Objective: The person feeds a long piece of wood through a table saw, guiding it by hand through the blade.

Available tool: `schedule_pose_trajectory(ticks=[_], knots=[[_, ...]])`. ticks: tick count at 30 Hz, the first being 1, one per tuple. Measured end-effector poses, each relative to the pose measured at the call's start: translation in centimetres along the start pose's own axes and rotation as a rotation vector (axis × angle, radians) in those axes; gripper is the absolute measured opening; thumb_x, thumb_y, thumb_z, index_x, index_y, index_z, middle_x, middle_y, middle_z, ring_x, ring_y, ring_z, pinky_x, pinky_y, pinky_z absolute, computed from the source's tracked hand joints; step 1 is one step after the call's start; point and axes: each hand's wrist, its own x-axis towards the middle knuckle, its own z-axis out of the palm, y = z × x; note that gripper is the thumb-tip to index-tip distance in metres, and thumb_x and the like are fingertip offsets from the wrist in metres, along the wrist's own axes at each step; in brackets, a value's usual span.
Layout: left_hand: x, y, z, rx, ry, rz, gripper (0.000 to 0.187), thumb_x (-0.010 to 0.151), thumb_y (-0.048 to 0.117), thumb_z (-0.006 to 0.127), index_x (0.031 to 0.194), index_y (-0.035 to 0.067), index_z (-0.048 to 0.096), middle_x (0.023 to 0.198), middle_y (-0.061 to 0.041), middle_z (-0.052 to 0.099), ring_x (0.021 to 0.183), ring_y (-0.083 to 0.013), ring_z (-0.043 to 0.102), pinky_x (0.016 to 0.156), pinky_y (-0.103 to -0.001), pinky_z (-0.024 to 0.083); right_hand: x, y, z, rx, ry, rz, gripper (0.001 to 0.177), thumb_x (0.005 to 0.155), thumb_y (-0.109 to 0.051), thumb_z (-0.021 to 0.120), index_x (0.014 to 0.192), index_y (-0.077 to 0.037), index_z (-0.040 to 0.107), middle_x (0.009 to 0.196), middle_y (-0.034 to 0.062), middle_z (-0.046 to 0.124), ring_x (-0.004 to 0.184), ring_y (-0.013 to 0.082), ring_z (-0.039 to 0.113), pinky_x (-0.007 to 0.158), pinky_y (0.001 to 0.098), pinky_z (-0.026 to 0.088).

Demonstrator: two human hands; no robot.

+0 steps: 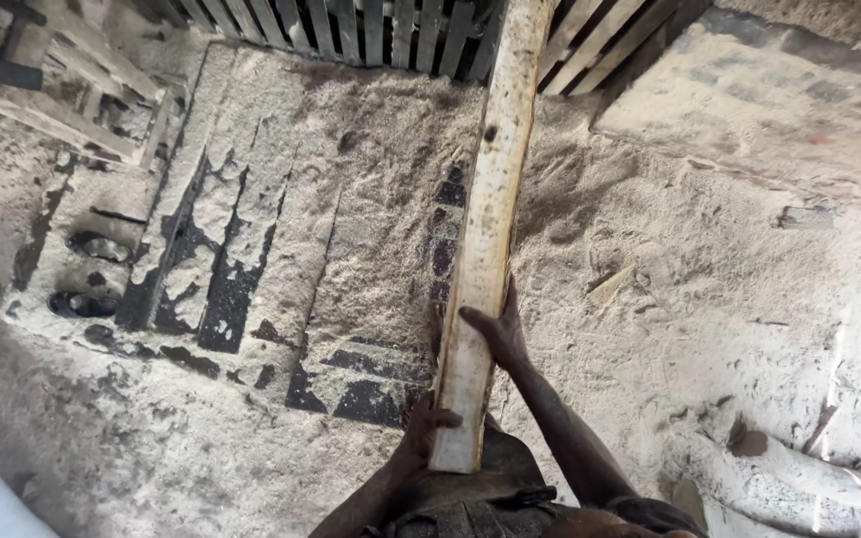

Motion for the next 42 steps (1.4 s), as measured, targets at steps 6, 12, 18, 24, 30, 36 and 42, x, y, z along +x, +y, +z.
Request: schedule_pose_trajectory(ticks=[6, 12, 18, 24, 30, 36, 42], knots=[[1.7, 8.9, 3.3, 0.000, -0.011, -0.054, 0.080, 0.062, 0.021, 0.073, 0.133, -0.010, 0.051, 0.108, -0.025, 0.065, 0.095, -0.0375, 0.068, 0.081, -0.048, 0.062, 5.3, -4.6, -0.2, 0.105, -0.075, -0.111, 0.114, 0.075, -0.023, 0.087, 0.156, -0.004, 0.010, 0.108, 0.0287, 0.066, 0.072, 0.0286, 0.077, 0.068, 0.0511, 0.069], [4.8, 13.4, 4.6, 0.086, -0.001, -0.130, 0.087, 0.058, 0.021, 0.070, 0.138, -0.003, 0.044, 0.110, -0.023, 0.065, 0.097, -0.0364, 0.069, 0.083, -0.047, 0.064, 8.7, -8.6, -0.2, 0.043, -0.032, -0.002, 0.121, 0.070, -0.024, 0.086, 0.159, -0.008, 0.005, 0.103, 0.0271, 0.068, 0.062, 0.0311, 0.074, 0.062, 0.0528, 0.069], [7.0, 13.1, 3.3, 0.077, -0.041, -0.113, 0.078, 0.064, 0.020, 0.073, 0.134, -0.005, 0.049, 0.109, -0.022, 0.064, 0.096, -0.0331, 0.065, 0.081, -0.044, 0.061, 10.9, -10.3, -0.3, -0.004, -0.013, 0.109, 0.133, 0.068, -0.025, 0.088, 0.163, -0.011, -0.005, 0.111, 0.0359, 0.071, 0.061, 0.0315, 0.074, 0.066, 0.0506, 0.069], [9.5, 14.5, 2.7, 0.147, -0.094, -0.043, 0.060, 0.074, 0.020, 0.070, 0.127, -0.005, 0.056, 0.108, -0.017, 0.064, 0.096, -0.0283, 0.067, 0.078, -0.042, 0.061, 19.2, -12.1, -0.5, -0.279, 0.064, -0.174, 0.146, 0.067, -0.027, 0.098, 0.161, -0.005, -0.011, 0.145, 0.0342, 0.048, 0.082, 0.0270, 0.077, 0.076, 0.0523, 0.066], [11.5, 18.2, 3.9, 0.021, -0.138, -0.088, 0.057, 0.075, 0.014, 0.067, 0.128, -0.003, 0.055, 0.108, -0.017, 0.070, 0.095, -0.0252, 0.069, 0.082, -0.038, 0.061, 24.1, -14.6, -1.1, -0.261, 0.021, -0.130, 0.140, 0.070, -0.029, 0.091, 0.162, -0.005, -0.012, 0.142, 0.0301, 0.055, 0.075, 0.0268, 0.077, 0.072, 0.0512, 0.069], [15.1, 17.2, 2.6, -0.008, -0.143, -0.059, 0.055, 0.075, 0.009, 0.065, 0.129, 0.001, 0.057, 0.111, -0.015, 0.071, 0.097, -0.0226, 0.069, 0.084, -0.035, 0.059, 27.4, -14.5, -2.1, -0.418, 0.089, -0.549, 0.142, 0.078, -0.028, 0.104, 0.165, 0.000, -0.005, 0.150, 0.0389, 0.043, 0.117, 0.0421, 0.063, 0.092, 0.0589, 0.061], [18.8, 16.5, 1.2, 0.228, -0.186, 0.124, 0.049, 0.081, 0.003, 0.070, 0.129, -0.003, 0.059, 0.119, -0.016, 0.068, 0.104, -0.0254, 0.069, 0.088, -0.038, 0.060, 29.9, -17.3, -2.3, -0.320, 0.065, -0.161, 0.142, 0.067, -0.037, 0.094, 0.163, -0.003, -0.004, 0.153, 0.0316, 0.042, 0.099, 0.0338, 0.074, 0.089, 0.0532, 0.063]])
